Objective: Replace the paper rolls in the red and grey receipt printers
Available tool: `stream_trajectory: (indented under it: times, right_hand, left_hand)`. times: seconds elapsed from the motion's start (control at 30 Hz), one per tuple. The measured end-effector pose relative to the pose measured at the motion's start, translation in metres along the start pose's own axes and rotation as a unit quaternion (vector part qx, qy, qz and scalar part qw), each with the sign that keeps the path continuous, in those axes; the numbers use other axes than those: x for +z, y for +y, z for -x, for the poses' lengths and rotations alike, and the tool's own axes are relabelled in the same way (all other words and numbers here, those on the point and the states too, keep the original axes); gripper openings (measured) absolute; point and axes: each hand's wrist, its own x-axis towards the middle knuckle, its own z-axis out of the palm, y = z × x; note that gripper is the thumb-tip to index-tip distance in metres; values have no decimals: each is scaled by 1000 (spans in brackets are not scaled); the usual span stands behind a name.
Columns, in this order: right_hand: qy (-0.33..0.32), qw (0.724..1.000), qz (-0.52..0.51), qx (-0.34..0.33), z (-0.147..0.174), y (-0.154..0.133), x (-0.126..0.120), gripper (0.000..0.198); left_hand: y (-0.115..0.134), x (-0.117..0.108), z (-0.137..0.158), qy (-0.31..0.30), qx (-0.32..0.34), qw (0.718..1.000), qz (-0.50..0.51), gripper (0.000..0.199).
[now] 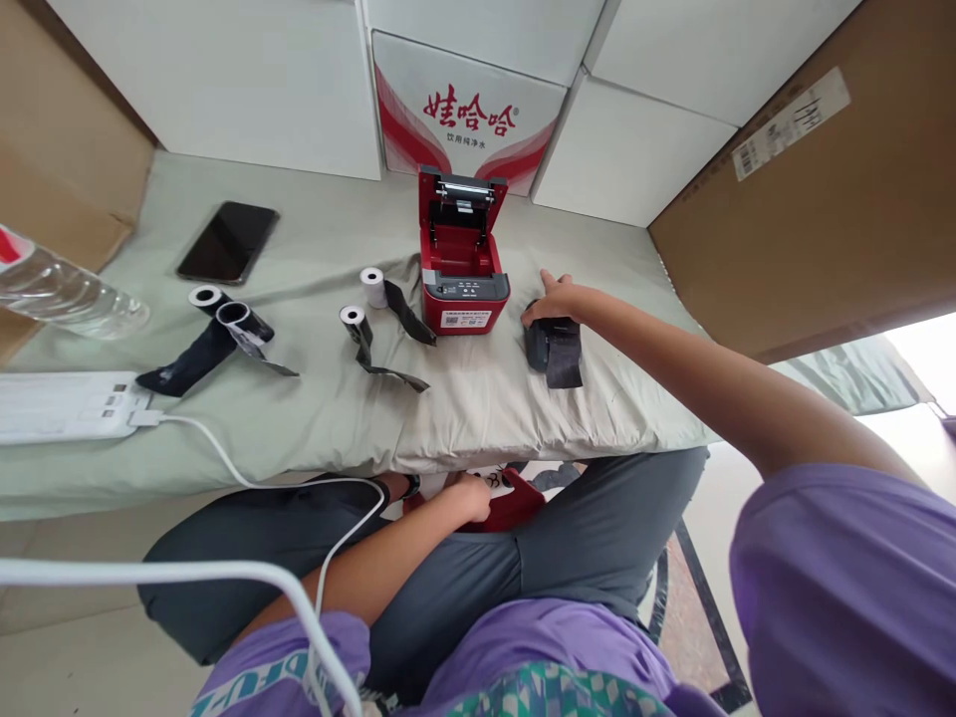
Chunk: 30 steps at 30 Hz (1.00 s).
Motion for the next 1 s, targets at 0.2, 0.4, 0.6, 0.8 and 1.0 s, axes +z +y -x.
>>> stream_trajectory:
  times: [0.2, 0.4, 0.6, 0.8, 1.0]
  right_hand:
    - [4, 1000, 11, -3, 0, 0, 2, 146]
    - [3, 999, 19, 42, 22, -10, -4, 148]
    - [9, 997, 41, 65, 33, -16, -8, 147]
    - [17, 998, 31, 43, 34, -14, -9, 144]
    - [27, 999, 23, 37, 31, -13, -8, 149]
  left_hand:
    - [-1, -2, -1, 8, -3, 1000, -13, 48]
    - [-2, -1, 5, 42, 2, 999, -13, 42]
    - [-2, -9, 19, 70, -6, 997, -14, 39]
    - [2, -14, 25, 61, -13, 998, -26, 43]
    - [1, -9, 19, 86, 2, 996, -14, 36]
